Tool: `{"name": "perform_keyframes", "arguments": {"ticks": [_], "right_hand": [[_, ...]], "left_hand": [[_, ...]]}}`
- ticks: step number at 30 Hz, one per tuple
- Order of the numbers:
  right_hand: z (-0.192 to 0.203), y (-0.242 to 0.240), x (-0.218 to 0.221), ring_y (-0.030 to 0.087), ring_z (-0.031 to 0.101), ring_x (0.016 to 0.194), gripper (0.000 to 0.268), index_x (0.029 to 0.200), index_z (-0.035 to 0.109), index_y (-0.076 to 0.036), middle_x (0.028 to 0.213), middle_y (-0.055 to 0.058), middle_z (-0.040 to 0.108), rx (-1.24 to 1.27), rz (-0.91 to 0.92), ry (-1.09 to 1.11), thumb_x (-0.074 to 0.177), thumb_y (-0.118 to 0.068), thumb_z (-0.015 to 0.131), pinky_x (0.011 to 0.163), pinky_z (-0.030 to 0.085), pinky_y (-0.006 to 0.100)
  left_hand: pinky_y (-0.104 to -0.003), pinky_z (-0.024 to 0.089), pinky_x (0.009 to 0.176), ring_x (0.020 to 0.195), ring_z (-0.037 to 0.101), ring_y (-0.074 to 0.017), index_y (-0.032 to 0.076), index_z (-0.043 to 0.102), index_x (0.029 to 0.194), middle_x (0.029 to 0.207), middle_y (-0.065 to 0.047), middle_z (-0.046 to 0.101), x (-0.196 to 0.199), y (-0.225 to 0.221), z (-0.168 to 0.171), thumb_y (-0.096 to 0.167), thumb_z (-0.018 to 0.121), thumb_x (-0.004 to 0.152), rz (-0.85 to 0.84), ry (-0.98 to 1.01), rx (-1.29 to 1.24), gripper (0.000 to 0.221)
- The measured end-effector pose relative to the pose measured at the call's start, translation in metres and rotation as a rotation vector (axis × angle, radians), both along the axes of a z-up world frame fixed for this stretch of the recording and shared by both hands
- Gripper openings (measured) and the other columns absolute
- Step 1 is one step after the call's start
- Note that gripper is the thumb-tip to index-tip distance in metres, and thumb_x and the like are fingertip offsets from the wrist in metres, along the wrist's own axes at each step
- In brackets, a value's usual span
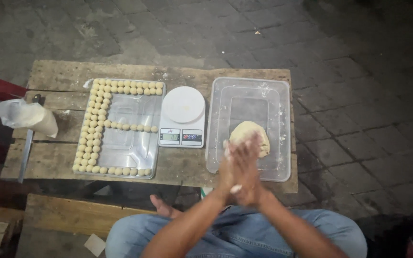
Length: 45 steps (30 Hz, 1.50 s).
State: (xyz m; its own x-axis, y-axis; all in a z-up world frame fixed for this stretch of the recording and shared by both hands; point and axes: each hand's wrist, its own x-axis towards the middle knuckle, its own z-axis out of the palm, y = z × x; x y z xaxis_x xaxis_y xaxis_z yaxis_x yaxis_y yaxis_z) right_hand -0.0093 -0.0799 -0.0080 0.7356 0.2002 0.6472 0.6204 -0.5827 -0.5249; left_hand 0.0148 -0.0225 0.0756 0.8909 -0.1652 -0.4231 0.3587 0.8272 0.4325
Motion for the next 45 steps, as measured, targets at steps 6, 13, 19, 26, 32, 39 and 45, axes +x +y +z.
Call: {"name": "perform_keyframes", "arguments": {"ticks": [6, 13, 19, 26, 32, 39, 45], "right_hand": [[0.017, -0.027, 0.011, 0.039, 0.008, 0.158, 0.074, 0.164, 0.024, -0.006, 0.172, 0.012, 0.021, -0.179, -0.275, 0.058, 0.104, -0.047, 0.01, 0.127, 0.0, 0.057], [0.001, -0.026, 0.015, 0.03, 0.001, 0.162, 0.081, 0.165, 0.023, -0.009, 0.175, 0.007, 0.013, 0.035, -0.207, 0.035, 0.101, -0.056, 0.009, 0.131, -0.011, 0.053], [-0.017, -0.029, 0.012, 0.041, 0.006, 0.158, 0.095, 0.162, 0.029, -0.012, 0.172, 0.009, 0.02, -0.321, -0.166, -0.013, 0.095, -0.073, 0.002, 0.126, -0.004, 0.062], [0.034, -0.044, 0.025, 0.039, 0.036, 0.15, 0.086, 0.154, 0.043, 0.008, 0.158, 0.023, 0.046, 0.13, -0.369, 0.067, 0.106, -0.049, 0.0, 0.129, 0.018, 0.048], [0.064, -0.023, 0.022, 0.038, 0.045, 0.146, 0.087, 0.15, 0.051, 0.006, 0.15, 0.024, 0.054, 0.268, -0.322, 0.159, 0.106, -0.055, 0.006, 0.129, 0.022, 0.047], [0.081, -0.019, 0.024, 0.038, 0.05, 0.14, 0.079, 0.15, 0.051, 0.008, 0.146, 0.027, 0.057, 0.33, -0.288, 0.173, 0.11, -0.046, 0.009, 0.126, 0.027, 0.047], [0.08, -0.014, 0.025, 0.036, 0.051, 0.137, 0.076, 0.149, 0.049, 0.01, 0.144, 0.03, 0.056, 0.411, -0.289, 0.242, 0.109, -0.042, 0.011, 0.125, 0.033, 0.047]], "left_hand": [[-0.042, 0.049, 0.111, 0.128, 0.064, -0.0231, 0.01, 0.069, 0.136, 0.142, -0.008, 0.065, 0.01, 0.015, -0.046, 0.056, 0.066, 0.095, -0.425, 0.234, 0.251, 0.062], [-0.029, 0.043, 0.099, 0.118, 0.049, -0.0155, 0.002, 0.054, 0.143, 0.139, -0.008, 0.054, 0.003, 0.022, -0.018, 0.041, 0.039, 0.108, -0.464, 0.005, 0.096, 0.054], [-0.031, 0.058, 0.076, 0.091, 0.061, -0.0152, 0.01, 0.069, 0.127, 0.116, -0.002, 0.069, 0.017, 0.024, -0.07, 0.046, 0.063, 0.092, -0.478, 0.193, 0.532, 0.05], [-0.027, 0.055, 0.063, 0.072, 0.068, -0.0174, -0.004, 0.068, 0.113, 0.085, -0.004, 0.061, 0.054, 0.048, -0.04, 0.004, 0.07, 0.09, -0.281, 0.112, 0.227, 0.025], [-0.038, 0.065, 0.077, 0.086, 0.076, -0.0269, 0.004, 0.069, 0.116, 0.103, -0.015, 0.07, 0.141, 0.132, -0.01, 0.01, 0.083, 0.084, 0.092, -0.187, 0.69, 0.035], [-0.041, 0.062, 0.078, 0.088, 0.078, -0.0266, 0.004, 0.074, 0.105, 0.097, -0.016, 0.078, 0.257, 0.28, -0.047, 0.009, 0.084, 0.081, 0.513, -0.365, 1.379, 0.027], [-0.031, 0.062, 0.065, 0.077, 0.078, -0.0145, 0.016, 0.079, 0.105, 0.093, -0.004, 0.079, 0.282, 0.37, -0.084, 0.015, 0.087, 0.076, 0.477, -0.195, 1.486, 0.03]]}}
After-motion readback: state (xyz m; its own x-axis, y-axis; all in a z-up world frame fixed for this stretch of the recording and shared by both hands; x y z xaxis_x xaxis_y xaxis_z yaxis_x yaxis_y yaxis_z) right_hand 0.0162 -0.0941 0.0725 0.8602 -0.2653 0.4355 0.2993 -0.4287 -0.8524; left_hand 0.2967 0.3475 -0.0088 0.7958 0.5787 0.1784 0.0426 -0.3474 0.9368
